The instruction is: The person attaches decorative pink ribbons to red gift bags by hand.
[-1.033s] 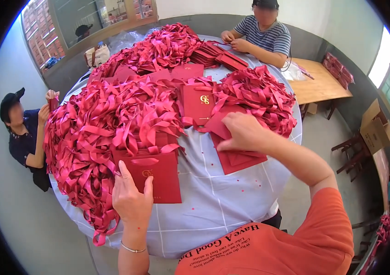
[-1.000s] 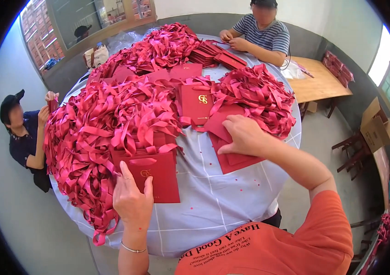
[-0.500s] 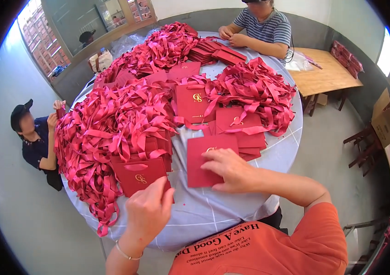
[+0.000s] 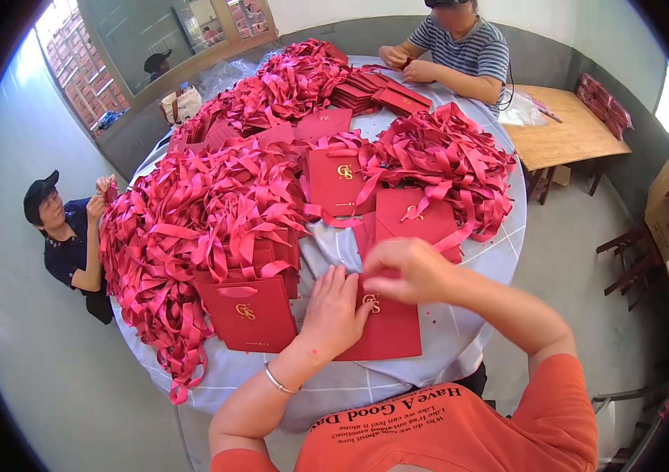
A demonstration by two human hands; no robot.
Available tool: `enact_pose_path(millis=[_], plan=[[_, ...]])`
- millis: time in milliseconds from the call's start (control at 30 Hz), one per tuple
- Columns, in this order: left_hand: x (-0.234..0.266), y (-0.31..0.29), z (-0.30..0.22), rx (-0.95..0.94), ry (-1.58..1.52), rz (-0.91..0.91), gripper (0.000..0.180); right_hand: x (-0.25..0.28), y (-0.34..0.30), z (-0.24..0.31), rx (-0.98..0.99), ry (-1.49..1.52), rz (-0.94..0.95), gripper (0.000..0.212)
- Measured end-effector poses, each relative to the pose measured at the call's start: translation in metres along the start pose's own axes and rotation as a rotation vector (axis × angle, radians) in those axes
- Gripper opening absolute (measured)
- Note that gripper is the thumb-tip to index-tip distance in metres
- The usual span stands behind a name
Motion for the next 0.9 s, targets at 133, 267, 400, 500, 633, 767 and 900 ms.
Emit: enact_pose_path(millis=[133, 267, 400, 500, 633, 767, 900], plan=[[-0.006, -0.002, -0.005, -0.037, 0.111, 0.009, 0.055, -0.008, 0.074, -0.033, -0.105, -0.353, -0.149, 0.039], [-0.002, 0.001, -0.008, -0.08, 0.119, -0.019, 0.054, -0.027, 0.128, -0.06, -0.36, -0.573, -0.051, 0.041], [0.003, -0.006, -0.001, -0.062, 0.106, -0.031, 0.052, -0.057, 0.133, -0.034, -0.332, -0.254, 0.405, 0.037], [0.006, -0.004, -0.004, -0.078, 0.103, -0.047, 0.05, -0.053, 0.139, -0.051, -0.103, -0.311, 0.357, 0.04], [0.008, -0.002, -0.004, -0.07, 0.084, -0.014, 0.045, -0.003, 0.153, -0.111, -0.245, -0.315, 0.048, 0.03], [0.011, -0.006, -0.002, -0.052, 0.085, -0.002, 0.044, 0.043, 0.153, -0.138, -0.288, -0.669, -0.071, 0.027], [0.009, -0.003, -0.005, -0.064, 0.075, 0.003, 0.043, 0.089, 0.15, -0.159, -0.343, -0.954, -0.114, 0.025]])
Point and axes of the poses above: each hand's wrist, its own y-axis towards the middle knuckle, its own x-axis out of the back of the hand, z = x × y, the point moved 6 cm from there along y, towards the middle knuckle, and after that the axes turned 7 degrees about -x, right-handed, at the moved point
